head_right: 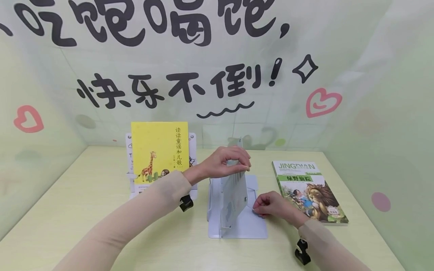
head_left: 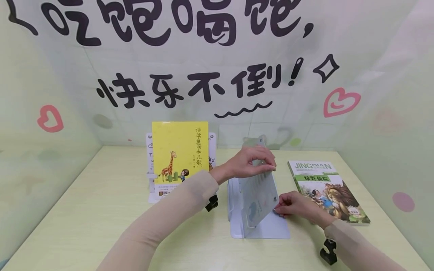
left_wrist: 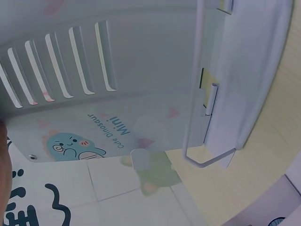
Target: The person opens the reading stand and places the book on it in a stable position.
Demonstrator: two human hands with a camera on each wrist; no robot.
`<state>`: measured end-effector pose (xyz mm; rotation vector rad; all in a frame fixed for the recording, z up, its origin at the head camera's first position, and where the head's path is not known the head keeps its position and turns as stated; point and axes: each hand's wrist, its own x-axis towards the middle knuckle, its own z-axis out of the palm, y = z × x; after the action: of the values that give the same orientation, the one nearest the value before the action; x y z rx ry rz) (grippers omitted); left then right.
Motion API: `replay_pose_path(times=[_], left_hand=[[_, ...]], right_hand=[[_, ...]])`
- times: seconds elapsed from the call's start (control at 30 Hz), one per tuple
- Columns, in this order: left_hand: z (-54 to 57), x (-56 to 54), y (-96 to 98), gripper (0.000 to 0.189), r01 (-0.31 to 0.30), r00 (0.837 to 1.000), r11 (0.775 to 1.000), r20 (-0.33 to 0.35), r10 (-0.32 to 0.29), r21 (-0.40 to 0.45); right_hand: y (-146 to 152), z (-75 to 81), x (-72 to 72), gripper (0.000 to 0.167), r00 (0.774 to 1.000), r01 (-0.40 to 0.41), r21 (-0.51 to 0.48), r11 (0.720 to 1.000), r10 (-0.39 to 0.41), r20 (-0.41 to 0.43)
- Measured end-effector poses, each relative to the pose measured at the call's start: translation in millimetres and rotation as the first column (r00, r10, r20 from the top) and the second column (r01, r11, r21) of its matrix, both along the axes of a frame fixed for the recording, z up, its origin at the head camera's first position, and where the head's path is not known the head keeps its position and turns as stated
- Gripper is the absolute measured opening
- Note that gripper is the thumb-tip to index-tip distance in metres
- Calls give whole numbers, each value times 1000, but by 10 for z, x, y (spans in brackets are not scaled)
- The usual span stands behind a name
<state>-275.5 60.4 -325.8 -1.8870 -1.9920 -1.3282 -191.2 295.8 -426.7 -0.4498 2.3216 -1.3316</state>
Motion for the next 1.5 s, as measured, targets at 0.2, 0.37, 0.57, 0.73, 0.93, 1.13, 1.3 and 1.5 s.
replay_pose_path(times=[0.2, 0.37, 0.57, 0.73, 0.93, 1.13, 1.3, 1.5], left_hand=[[-6, -9, 40, 5, -6, 1000, 1000, -2, 6, -23], [-30, -11, 78, 4, 12, 1000, 1000, -6, -12, -28], [-33, -2, 105, 4, 16, 1000, 999, -16, -17, -27], [-39, -6, 132, 3, 24, 999, 1000, -39, -24, -17], [-60, 4, 173, 3, 13, 997, 1000, -76, -14, -17], [-83, 18, 208, 3, -5, 997, 1000, -77, 3, -23], [-105, 15, 237, 3, -8, 997, 1000, -74, 6, -26], [-119, 12, 263, 3, 0, 997, 1000, -76, -2, -31]], right_hand=[[-36, 6, 6, 20, 1000, 15, -15, 1000, -14, 28], [-85, 1, 1, 21, 1000, -19, -49, 999, 20, 24], [-85, -1, 3, 22, 998, -22, -79, 997, 26, 50], [-68, -6, 3, 24, 996, -29, -102, 994, 38, 78], [-60, -26, 9, 28, 996, -34, -114, 993, 43, 76], [-70, -44, 15, 30, 998, -7, -100, 995, 13, 62], [-75, -48, 20, 30, 999, 5, -78, 997, -2, 41], [-73, -49, 29, 26, 1000, 16, -61, 998, -14, 25]])
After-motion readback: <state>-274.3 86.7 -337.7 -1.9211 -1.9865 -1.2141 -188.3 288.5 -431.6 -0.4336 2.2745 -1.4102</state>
